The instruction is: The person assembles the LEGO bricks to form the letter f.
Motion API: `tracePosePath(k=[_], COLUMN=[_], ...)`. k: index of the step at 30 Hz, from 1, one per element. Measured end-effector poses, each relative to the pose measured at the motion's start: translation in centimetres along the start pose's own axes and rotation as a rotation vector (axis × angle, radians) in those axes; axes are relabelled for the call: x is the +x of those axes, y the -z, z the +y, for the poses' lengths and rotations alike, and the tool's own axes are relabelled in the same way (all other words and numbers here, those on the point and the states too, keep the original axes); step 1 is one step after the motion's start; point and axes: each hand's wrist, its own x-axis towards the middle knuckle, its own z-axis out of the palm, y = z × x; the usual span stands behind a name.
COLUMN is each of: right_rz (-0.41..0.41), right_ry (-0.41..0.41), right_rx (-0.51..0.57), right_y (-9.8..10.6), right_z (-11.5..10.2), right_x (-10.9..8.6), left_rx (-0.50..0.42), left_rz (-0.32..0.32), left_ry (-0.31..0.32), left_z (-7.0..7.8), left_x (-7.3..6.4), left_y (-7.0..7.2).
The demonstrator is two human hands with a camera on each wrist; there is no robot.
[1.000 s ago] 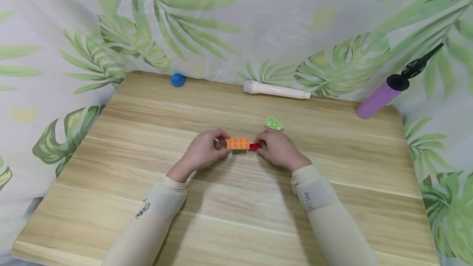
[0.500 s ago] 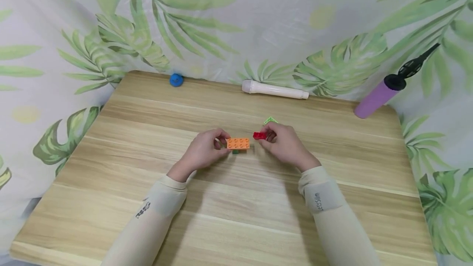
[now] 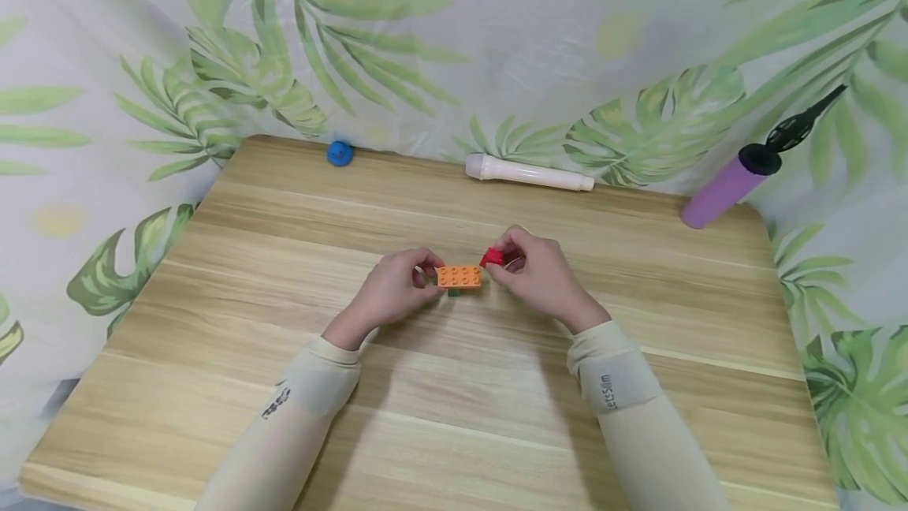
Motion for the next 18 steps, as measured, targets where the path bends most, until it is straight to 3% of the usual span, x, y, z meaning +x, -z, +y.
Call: tracePosePath(k=[10,18], right_rz=[0.021,0.052], right_ry=[0.061,0.05], right_rx=[0.045,0.065], right_y=[-0.64,-0.75], right_z=[-0.49,-0.62], right_x=[-0.04,0.24], left_rx=[0.006,0.006], left_rz=[-0.004,0.002], left_ry=[-0.001,0.001], left_z=[0.13,0.2], left_x=[0.0,-0.08], left_y=[-0.04,-0.01])
